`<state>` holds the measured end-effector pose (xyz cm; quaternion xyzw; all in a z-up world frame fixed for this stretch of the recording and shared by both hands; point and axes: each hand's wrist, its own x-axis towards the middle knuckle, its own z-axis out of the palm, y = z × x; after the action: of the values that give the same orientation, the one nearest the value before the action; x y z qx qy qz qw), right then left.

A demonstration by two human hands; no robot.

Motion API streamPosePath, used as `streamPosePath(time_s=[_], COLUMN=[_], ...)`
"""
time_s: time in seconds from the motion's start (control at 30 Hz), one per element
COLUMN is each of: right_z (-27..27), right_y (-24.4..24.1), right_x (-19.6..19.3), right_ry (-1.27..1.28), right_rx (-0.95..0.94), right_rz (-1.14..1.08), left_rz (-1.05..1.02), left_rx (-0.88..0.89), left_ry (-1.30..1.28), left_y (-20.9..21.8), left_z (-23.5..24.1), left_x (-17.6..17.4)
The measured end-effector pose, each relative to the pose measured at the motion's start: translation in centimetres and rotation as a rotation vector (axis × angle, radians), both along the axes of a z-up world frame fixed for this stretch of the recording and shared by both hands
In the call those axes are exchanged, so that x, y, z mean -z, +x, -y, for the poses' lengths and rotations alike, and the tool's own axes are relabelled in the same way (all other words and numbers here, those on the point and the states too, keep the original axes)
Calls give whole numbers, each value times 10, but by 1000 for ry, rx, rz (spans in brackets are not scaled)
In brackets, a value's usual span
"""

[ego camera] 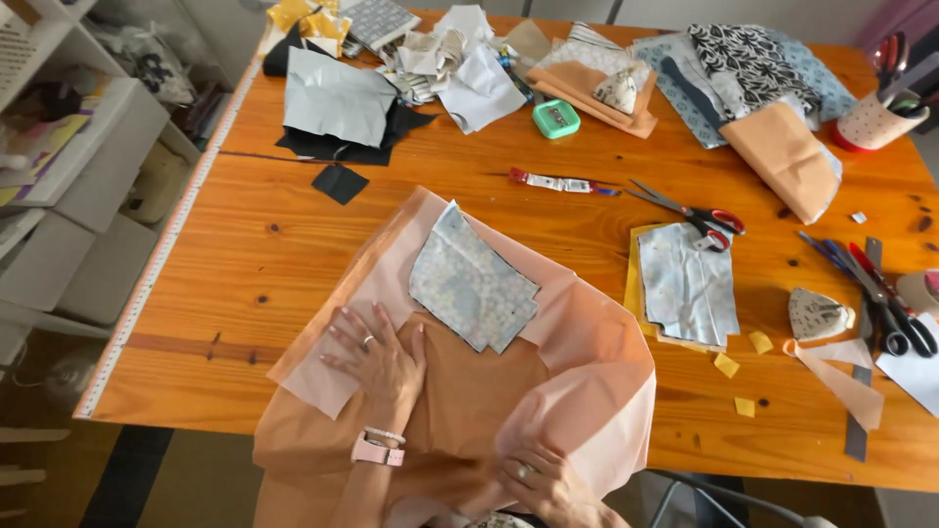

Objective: Cutting out garment pieces from fabric using a paper pattern and scissors on a cutting table.

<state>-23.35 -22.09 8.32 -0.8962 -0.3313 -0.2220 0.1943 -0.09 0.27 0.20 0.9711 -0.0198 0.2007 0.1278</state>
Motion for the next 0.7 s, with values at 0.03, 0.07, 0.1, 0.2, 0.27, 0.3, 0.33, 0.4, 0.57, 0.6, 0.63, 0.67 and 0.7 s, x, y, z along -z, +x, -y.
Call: streamPosePath(time_s=[0.03, 0.07, 0.1, 0.2, 0.27, 0.3, 0.33, 0.4, 0.57, 0.6, 0.63, 0.67, 0.7], right_z=[22, 43, 89, 214, 314, 333, 351, 356, 181, 144, 107, 70, 67], right_y=[-11, -23, -45, -148, -194, -204, -207, -196, -114, -90, -66, -42, -19], right_x=[17, 34, 55, 87, 79, 102, 123, 168, 6, -4, -14, -24, -3], right_ry=[-63, -125, -121, -456, -674, -785, -896, -1010, -624, -625, -97, 405, 406], right_rx=[-170, -340, -330, 122, 422, 573, 726, 869, 1006, 1001, 1159, 1237, 1236], right_rz=[-167, -334, -339, -681, -905, -1010, -1112, -1220, -1441, -1443, -1077, -664, -660], left_rz=[33, 67, 62, 62, 60, 59, 55, 40, 132, 130, 177, 224, 228], left_rx=[-15, -30, -20, -27, -28, -26, -8, 7, -4, -6, -3, 1, 0], left_ry=[38, 77, 78, 87, 75, 77, 119, 166, 226, 229, 194, 159, 157], left_y=[-2, -3, -5, -4, -6, -5, -5, -11, -27, -26, -24, -23, -23], left_z=[0, 1, 1, 3, 2, 3, 4, 1, 0, -2, -3, -5, -6], left_x=[-6, -13, -13, -15, -19, -16, -14, -14, -32, -24, -17, -9, -16])
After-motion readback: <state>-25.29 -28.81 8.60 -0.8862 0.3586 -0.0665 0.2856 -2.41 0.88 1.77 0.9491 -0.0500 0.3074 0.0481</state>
